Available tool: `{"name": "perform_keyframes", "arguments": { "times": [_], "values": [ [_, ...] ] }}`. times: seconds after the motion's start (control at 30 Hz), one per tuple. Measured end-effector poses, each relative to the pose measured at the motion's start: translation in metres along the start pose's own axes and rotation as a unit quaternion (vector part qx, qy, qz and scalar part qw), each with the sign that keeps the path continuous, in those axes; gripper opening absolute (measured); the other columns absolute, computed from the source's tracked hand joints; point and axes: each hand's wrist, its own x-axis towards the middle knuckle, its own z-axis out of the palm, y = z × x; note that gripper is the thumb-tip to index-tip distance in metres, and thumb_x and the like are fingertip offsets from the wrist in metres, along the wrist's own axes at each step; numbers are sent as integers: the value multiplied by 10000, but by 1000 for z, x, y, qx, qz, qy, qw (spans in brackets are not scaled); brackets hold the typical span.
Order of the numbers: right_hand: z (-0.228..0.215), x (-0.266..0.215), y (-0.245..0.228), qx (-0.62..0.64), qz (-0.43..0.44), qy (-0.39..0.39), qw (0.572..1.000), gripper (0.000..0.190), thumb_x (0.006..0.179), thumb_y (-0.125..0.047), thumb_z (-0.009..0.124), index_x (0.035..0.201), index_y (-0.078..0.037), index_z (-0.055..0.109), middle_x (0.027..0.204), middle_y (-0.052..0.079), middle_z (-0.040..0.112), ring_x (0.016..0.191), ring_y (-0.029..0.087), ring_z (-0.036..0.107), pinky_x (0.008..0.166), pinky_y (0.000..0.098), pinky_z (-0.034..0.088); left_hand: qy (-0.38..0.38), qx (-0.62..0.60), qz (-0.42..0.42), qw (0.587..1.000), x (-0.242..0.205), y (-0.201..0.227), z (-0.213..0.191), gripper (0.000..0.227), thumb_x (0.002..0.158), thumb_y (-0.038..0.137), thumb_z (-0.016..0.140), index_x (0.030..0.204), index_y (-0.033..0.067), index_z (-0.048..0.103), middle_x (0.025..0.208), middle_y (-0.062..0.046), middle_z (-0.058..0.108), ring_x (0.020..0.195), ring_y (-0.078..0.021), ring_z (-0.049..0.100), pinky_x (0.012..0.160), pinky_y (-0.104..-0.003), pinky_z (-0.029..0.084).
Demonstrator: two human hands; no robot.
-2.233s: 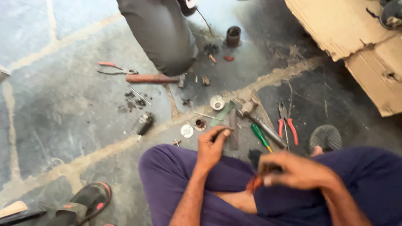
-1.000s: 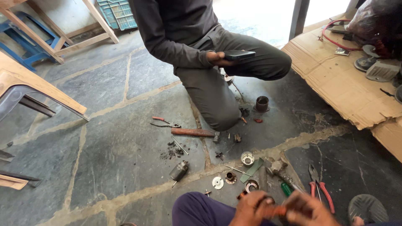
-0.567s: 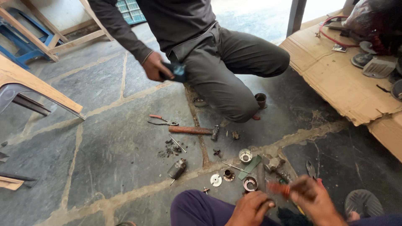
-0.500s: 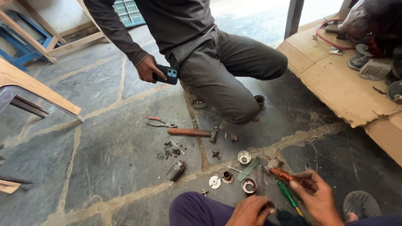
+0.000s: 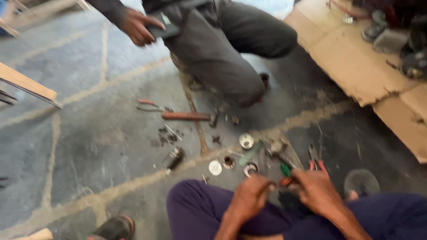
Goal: The person sits on the floor and winds copper wire around a cylindrical metal core using their hands. They use a screwdriver to press the wire into the core's slots and occasionally adjust the coil. Tools and parts are scattered on the floor nearby.
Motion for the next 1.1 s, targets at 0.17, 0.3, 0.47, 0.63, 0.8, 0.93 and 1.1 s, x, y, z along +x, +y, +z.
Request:
{"name": "perform_keyframes", "arguments": {
  "times": [0.17, 0.3, 0.47, 0.63, 0.8, 0.93, 1.1],
  "values": [
    [-3, -12, -10, 257, -92, -58, 960, 212, 840, -146, 787, 1023, -72, 709, 930, 33, 731, 895, 173, 704, 821, 346, 551, -5, -94, -113, 989, 5, -14, 4, 143, 964, 110, 669, 1099, 82, 707, 991, -103, 726, 919, -302, 716, 812, -395, 562],
    [-4, 5, -9, 148, 20, 175, 973, 211, 909, -160, 756, 1091, -72, 696, 975, 47, 725, 868, 189, 684, 786, 378, 519, -65, -23, -33, 997, 4, -8, -1, 154, 944, 111, 719, 1086, 55, 701, 1031, -123, 730, 955, -336, 691, 797, -411, 538],
    [-5, -11, -18, 93, -203, -160, 962, 201, 860, -149, 819, 999, -40, 723, 912, 39, 794, 867, 177, 749, 790, 375, 539, 17, -72, -80, 994, 13, -11, -11, 154, 945, 133, 711, 1092, 91, 731, 963, -86, 728, 871, -278, 718, 756, -374, 558],
    [-6, 7, -15, 241, -14, 107, 965, 243, 899, -137, 773, 1101, -40, 681, 955, 74, 729, 786, 175, 665, 710, 344, 524, -38, -99, -67, 992, 11, -12, -4, 143, 934, 126, 743, 1063, 69, 722, 973, -104, 728, 884, -295, 713, 770, -369, 559],
    [-7, 0, -16, 37, -74, -89, 993, 214, 830, -87, 775, 1032, -69, 708, 905, 19, 763, 846, 103, 688, 709, 304, 546, 43, -45, -69, 996, 20, -17, -4, 130, 933, 132, 731, 1054, 83, 740, 959, -89, 738, 880, -281, 708, 770, -358, 551],
    [-5, 1, -15, 313, -15, 7, 950, 252, 868, -126, 772, 1082, -51, 660, 904, 55, 733, 797, 138, 703, 717, 317, 569, -46, -151, -114, 981, 16, -16, -3, 125, 929, 120, 739, 1043, 74, 718, 962, -78, 737, 853, -251, 725, 753, -344, 559],
    [-7, 10, -12, 13, 32, 59, 998, 168, 911, -102, 758, 1060, -57, 695, 912, 53, 754, 818, 145, 722, 745, 328, 562, -23, -93, -101, 990, 18, -8, -6, 147, 934, 107, 719, 1079, 83, 720, 987, -78, 728, 859, -251, 715, 744, -338, 551]
  ]
}}
